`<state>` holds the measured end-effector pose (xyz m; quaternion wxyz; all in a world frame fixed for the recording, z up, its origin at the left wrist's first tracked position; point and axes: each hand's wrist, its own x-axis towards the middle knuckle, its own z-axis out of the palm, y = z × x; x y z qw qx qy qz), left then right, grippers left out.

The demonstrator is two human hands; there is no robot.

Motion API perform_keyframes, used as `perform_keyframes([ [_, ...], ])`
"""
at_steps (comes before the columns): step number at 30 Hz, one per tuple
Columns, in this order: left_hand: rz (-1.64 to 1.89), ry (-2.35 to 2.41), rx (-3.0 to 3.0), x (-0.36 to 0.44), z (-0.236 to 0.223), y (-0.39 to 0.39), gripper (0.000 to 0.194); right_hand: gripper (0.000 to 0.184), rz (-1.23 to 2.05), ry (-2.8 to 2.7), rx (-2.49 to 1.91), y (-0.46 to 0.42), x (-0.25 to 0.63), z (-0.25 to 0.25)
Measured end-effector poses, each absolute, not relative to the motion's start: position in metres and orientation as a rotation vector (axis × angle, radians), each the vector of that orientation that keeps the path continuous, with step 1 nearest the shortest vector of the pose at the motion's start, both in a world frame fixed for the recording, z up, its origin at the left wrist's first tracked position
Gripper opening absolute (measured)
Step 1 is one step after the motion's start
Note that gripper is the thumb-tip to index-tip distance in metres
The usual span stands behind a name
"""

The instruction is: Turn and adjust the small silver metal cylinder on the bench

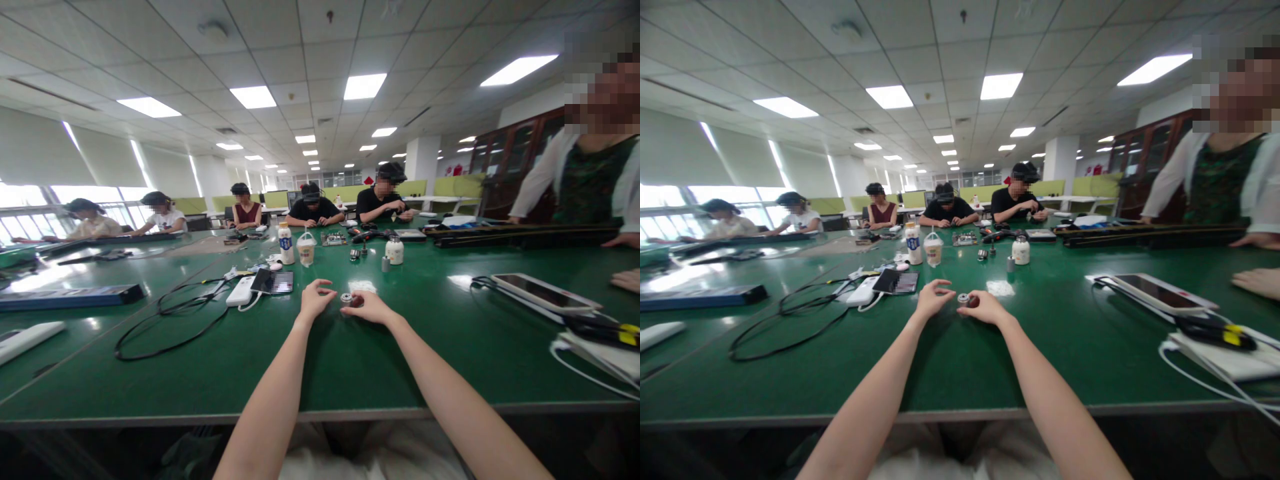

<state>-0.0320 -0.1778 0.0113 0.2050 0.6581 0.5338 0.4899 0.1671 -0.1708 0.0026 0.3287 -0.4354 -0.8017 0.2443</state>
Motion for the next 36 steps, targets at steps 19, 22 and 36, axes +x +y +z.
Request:
perform_keyframes([
  [19,1.309,1.161,1.861,-0.014,0.031,-0.192,0.045,0.037,0.683,-2.09,-1.133,-0.171,0.166,0.004],
  [22,1.287,1.149,1.87,-0.012,0.033,-0.194,0.046,0.037,0.68,-2.087,-1.142,-0.172,0.166,0.005],
  [36,1.365,1.276,1.947,-0.011,0.032,-0.197,0.042,0.039,0.682,-2.078,-1.144,-0.173,0.166,0.005],
])
